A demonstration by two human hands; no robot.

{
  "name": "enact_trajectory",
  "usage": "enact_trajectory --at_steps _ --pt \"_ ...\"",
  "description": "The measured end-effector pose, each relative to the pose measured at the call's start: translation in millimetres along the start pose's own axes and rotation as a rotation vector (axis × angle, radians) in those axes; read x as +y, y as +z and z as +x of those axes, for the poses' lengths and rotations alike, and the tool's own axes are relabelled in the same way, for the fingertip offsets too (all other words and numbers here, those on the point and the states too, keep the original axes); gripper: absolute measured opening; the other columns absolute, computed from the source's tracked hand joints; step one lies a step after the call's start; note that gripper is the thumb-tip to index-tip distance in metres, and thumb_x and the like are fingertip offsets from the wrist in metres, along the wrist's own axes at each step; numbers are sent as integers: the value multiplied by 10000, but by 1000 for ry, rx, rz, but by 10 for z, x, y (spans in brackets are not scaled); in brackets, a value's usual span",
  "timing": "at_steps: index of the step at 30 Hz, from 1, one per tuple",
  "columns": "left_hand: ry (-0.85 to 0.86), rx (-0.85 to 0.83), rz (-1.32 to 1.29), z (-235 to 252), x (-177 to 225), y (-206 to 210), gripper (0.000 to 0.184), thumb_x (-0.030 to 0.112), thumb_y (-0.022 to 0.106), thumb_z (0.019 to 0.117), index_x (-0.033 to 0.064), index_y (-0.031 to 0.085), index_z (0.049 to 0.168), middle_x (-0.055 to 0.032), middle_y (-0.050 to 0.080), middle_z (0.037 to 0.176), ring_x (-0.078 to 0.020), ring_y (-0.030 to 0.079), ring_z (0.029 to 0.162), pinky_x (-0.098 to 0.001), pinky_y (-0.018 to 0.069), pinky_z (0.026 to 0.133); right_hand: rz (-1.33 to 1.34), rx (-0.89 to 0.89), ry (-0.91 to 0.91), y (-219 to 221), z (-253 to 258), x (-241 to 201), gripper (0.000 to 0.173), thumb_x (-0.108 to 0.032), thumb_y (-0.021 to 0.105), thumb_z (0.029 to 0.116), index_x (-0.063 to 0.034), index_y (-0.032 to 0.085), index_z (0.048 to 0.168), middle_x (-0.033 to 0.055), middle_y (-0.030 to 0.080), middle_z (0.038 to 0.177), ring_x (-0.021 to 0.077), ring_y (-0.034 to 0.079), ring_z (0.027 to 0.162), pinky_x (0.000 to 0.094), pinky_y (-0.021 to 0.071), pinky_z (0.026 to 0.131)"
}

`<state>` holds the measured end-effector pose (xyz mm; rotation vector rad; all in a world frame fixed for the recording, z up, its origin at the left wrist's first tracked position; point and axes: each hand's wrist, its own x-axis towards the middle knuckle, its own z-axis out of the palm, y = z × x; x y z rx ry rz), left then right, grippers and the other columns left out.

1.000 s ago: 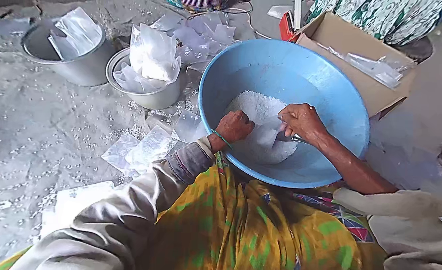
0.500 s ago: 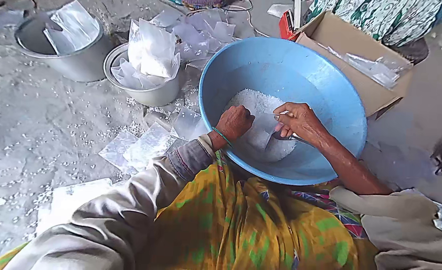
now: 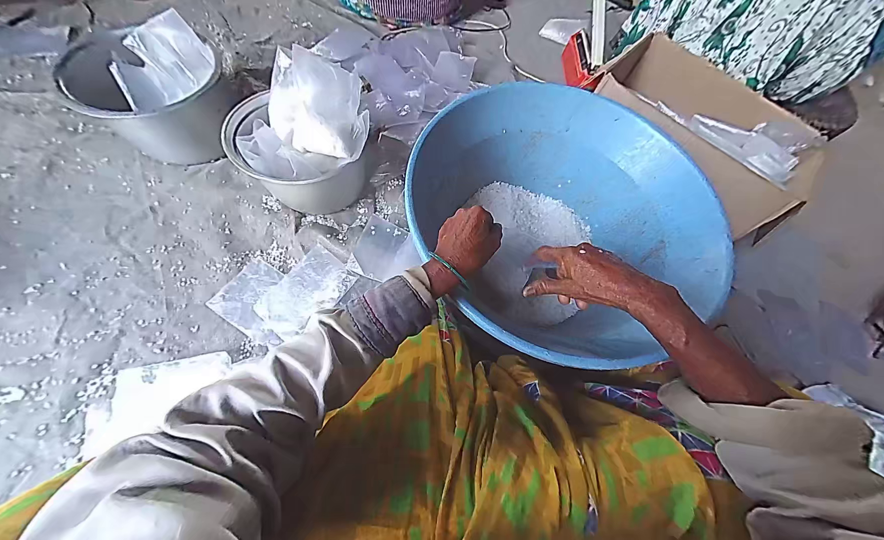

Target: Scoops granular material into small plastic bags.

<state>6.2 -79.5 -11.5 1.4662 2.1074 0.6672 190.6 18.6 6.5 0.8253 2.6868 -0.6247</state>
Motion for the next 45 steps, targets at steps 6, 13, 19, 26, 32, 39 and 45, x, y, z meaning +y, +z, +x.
enact_trajectory --at_steps 6,13,19,26,32,39,45 --pt "21 142 -56 -61 18 -67 382 196 483 1068 -82 667 881 -237 665 884 -390 660 897 -582 482 787 -132 322 -97 -192 -47 42 246 -127 539 1067 12 724 1148 268 707 984 477 691 907 681 486 813" --pt "306 42 -197 18 -120 -75 441 198 414 1101 -91 698 926 -204 693 867 -301 674 822 -495 516 797 32 468 -266 -117 -37 179 237 -4 494 1049 75 696 1146 279 702 1114 456 685 1022 624 504 909" --pt "647 75 -160 92 -297 -321 737 355 798 881 -127 527 1369 -278 665 1252 -404 665 1168 -513 529 1014 361 669 -332 -400 -134 187 287 -83 410 1074 58 639 1173 164 697 1193 136 706 1048 318 584 923" --pt "751 107 -233 -40 -195 -115 906 305 935 711 -131 524 1390 -286 645 1309 -359 644 1225 -462 503 1068 630 720 -502 -384 -236 36 215 -112 418 1067 -116 614 1154 -131 711 1070 -12 709 953 221 621 842" --pt "597 59 -395 -245 27 -206 661 146 841 853 -108 539 1384 -272 699 1149 -312 691 1072 -443 534 974 755 826 -434 -272 -175 -238 204 -134 469 1038 -121 570 1215 -148 711 1037 13 715 883 248 632 793" --pt "587 241 -376 -229 -136 -766 520 69 818 849 -154 620 1274 -282 706 1143 -309 684 1093 -416 505 1014 572 524 -344 -302 6 -517 836 -226 668 916 25 190 1555 41 646 1236 -33 653 1019 187 554 894" --pt "483 421 -262 -182 -416 -1257 401 86 798 860 -131 673 1172 -247 717 1073 -273 685 1032 -409 516 962 565 489 -300 -209 395 -875 567 -86 594 1005 5 365 1515 164 661 1194 101 697 965 278 578 854"
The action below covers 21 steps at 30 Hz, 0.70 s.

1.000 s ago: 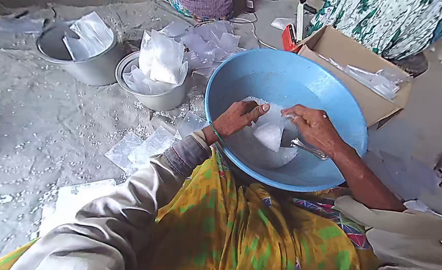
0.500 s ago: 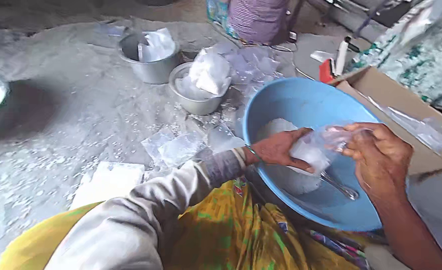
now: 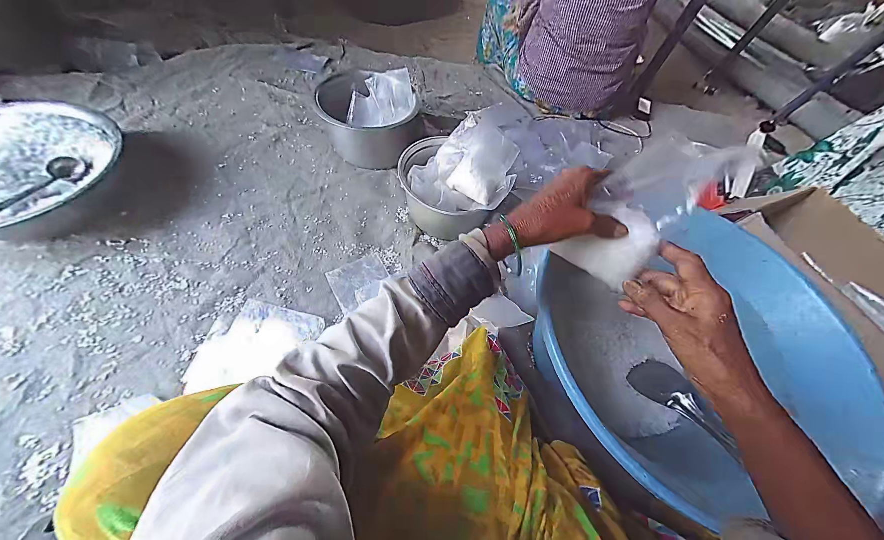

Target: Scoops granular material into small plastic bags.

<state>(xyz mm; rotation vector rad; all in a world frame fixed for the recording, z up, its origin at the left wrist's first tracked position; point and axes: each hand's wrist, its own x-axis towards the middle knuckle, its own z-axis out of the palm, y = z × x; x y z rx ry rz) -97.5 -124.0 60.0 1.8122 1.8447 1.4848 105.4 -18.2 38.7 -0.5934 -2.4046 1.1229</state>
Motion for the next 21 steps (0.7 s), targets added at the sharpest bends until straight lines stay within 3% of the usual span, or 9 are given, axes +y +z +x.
enact_trajectory --at_steps 2,6,9,14,17,19,21 --pt "-96 126 64 35 -164 -223 417 87 765 889 -122 657 1233 -260 705 1140 -298 669 1102 -424 494 1013 -25 -25 -22 57 35 51 561 -117 580 1012 22 379 1517 203 675 1245 165 722 1020 309 589 874" --pt "-330 438 258 75 -653 -615 421 88 703 938 -124 620 1293 -309 671 1231 -400 626 1224 -492 438 1094 -82 -60 -39 101 44 265 517 -157 563 1016 75 432 1458 176 700 1180 136 719 984 281 588 846" --pt "-540 587 330 129 -1094 -940 456 106 642 985 -122 557 1371 -331 618 1326 -432 571 1311 -522 405 1142 -107 -41 -97 202 -24 419 485 -141 534 1013 121 459 1415 205 698 1175 161 706 991 298 575 837" --pt "-625 731 487 318 -1819 -1282 479 52 571 1003 -152 475 1425 -344 522 1450 -420 491 1407 -453 353 1198 -79 -83 -155 623 -318 615 447 -92 556 969 146 540 1346 238 701 1149 191 717 1018 273 570 882" --pt "-724 728 537 447 -2219 -1205 560 22 572 985 -136 395 1492 -337 413 1546 -439 425 1449 -502 345 1192 -73 -122 -157 620 -317 655 431 -90 558 964 146 560 1325 224 712 1106 145 714 1000 213 551 891" --pt "-849 586 531 438 -2419 -1034 621 100 604 997 -150 351 1506 -368 387 1547 -490 420 1439 -580 360 1169 -62 -139 -137 610 -291 689 408 -68 564 966 157 562 1307 217 721 1079 138 717 977 210 555 876" --pt "-949 413 497 383 -2620 -870 683 238 666 1006 -163 383 1481 -382 406 1528 -520 426 1423 -612 370 1160 -64 -158 -113 623 -297 714 388 -40 572 957 159 574 1290 239 707 1098 164 714 968 226 559 863"
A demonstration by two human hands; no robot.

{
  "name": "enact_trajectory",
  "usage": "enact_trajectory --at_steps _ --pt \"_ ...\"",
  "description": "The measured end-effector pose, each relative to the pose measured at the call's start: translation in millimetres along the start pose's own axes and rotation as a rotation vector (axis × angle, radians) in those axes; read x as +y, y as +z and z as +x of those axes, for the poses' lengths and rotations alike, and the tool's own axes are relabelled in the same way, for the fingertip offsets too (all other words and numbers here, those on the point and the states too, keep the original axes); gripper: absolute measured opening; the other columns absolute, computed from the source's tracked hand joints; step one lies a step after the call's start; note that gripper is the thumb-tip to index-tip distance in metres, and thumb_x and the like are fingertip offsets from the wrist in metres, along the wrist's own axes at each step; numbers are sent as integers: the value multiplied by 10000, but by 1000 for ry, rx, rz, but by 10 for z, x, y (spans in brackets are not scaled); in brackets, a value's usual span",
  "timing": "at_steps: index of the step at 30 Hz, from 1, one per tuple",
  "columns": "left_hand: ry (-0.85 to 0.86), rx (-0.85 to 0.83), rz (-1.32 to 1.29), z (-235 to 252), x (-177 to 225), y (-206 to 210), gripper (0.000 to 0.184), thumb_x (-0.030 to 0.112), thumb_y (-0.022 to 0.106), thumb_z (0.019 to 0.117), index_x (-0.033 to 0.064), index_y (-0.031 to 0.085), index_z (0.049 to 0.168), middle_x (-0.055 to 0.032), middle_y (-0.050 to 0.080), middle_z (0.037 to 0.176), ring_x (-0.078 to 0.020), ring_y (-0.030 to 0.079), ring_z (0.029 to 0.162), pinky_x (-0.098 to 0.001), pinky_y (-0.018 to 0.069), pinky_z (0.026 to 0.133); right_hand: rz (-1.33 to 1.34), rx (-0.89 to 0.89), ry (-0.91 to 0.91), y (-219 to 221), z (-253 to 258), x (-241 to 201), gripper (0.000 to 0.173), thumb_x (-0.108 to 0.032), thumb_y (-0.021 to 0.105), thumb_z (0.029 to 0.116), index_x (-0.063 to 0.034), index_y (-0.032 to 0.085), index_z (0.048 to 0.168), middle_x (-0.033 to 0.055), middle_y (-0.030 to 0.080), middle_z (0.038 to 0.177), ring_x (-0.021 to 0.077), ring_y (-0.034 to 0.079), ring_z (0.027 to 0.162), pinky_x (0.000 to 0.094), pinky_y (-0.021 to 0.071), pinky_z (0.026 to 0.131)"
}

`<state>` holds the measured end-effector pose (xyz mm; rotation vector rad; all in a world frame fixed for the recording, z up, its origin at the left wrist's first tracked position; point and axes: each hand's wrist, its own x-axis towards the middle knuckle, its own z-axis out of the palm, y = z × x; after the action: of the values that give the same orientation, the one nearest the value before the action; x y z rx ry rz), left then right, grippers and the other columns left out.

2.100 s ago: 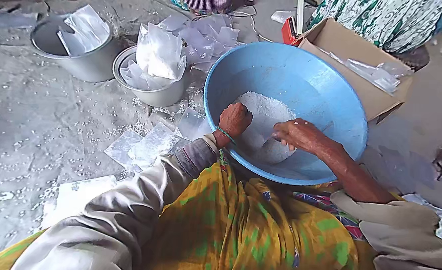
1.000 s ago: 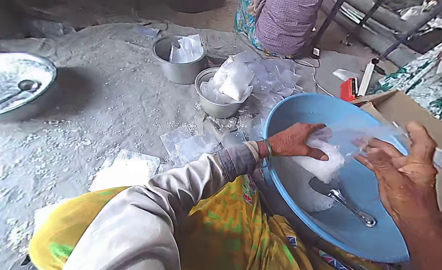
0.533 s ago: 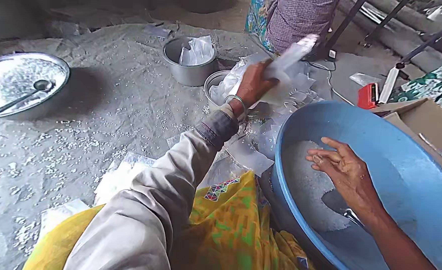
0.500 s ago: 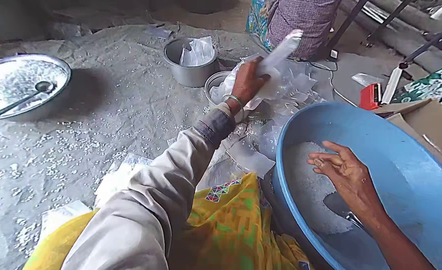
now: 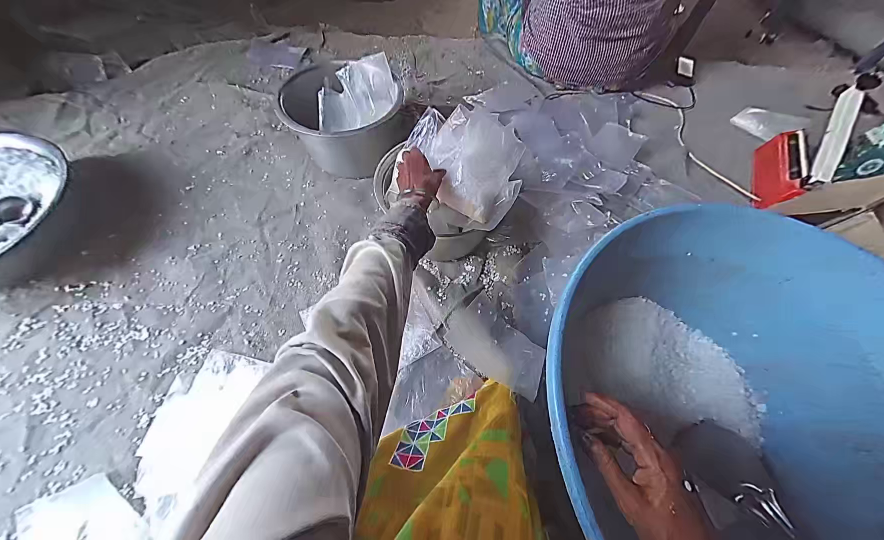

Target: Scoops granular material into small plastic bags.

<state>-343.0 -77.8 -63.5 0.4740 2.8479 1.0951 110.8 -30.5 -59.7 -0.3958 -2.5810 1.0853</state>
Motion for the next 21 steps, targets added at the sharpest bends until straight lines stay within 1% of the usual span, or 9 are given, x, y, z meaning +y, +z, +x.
enact_trajectory --at_steps 3,6,10,13,15,16,18,20,21 --pt "39 -65 28 -15 -90 68 672 268 669 1008 -162 415 1456 -371 436 1511 -503 433 1427 -592 362 1173 -42 -11 7 4 -16 38 372 -54 566 961 131 597 1283 237 708 1100 188 722 951 245 572 847" --pt "132 22 -25 -116 -198 -166 624 268 614 1032 -167 428 1439 -369 485 1465 -477 477 1399 -557 364 1179 -105 -21 1 16 -24 73 372 -82 535 969 106 615 1280 229 716 1100 236 727 948 305 583 833" --pt "403 95 101 -553 -361 -350 437 224 450 1082 -148 597 1258 -348 605 1322 -489 538 1321 -594 368 1131 -180 -54 14 5 -35 22 317 -97 516 1012 80 649 1239 240 709 1097 299 720 967 384 577 856" --pt "675 -54 262 -968 -450 -282 390 184 454 1081 -143 662 1118 -350 680 1142 -536 622 1173 -670 404 1045 -205 -62 5 -3 -37 2 300 -93 510 1032 81 652 1231 252 708 1119 321 721 993 408 571 887" --pt "815 -289 443 -1090 -499 -122 314 109 479 1063 -147 661 1068 -355 676 1077 -553 633 1117 -705 406 1014 -217 -78 0 -12 -25 2 301 -80 504 1031 84 643 1242 257 711 1103 341 724 970 440 574 869" --pt "811 -423 544 -1108 -509 -34 290 105 499 1056 -128 670 1077 -338 682 1081 -537 636 1122 -704 410 1014 -226 -91 4 -19 -18 3 301 -70 500 1033 86 638 1249 259 712 1091 353 724 959 455 574 862" --pt "559 -672 713 -1224 -461 83 314 162 572 1041 -101 668 1182 -338 657 1212 -529 586 1227 -711 368 1055 -235 -138 35 -43 -37 4 298 -41 480 1036 95 632 1253 272 707 1076 380 716 947 486 562 857" --pt "298 -856 826 -1393 -348 31 469 268 664 1023 -70 608 1343 -332 587 1368 -508 522 1339 -681 366 1101 -251 -181 50 -68 -54 -4 290 -34 473 1037 99 639 1233 283 703 1070 396 712 961 501 552 869" --pt "198 -924 838 -1475 -318 -21 563 332 701 999 -83 582 1360 -341 573 1373 -500 519 1339 -662 363 1107 -260 -197 56 -81 -58 -13 285 -40 474 1044 98 644 1227 286 702 1075 401 711 973 504 550 881"
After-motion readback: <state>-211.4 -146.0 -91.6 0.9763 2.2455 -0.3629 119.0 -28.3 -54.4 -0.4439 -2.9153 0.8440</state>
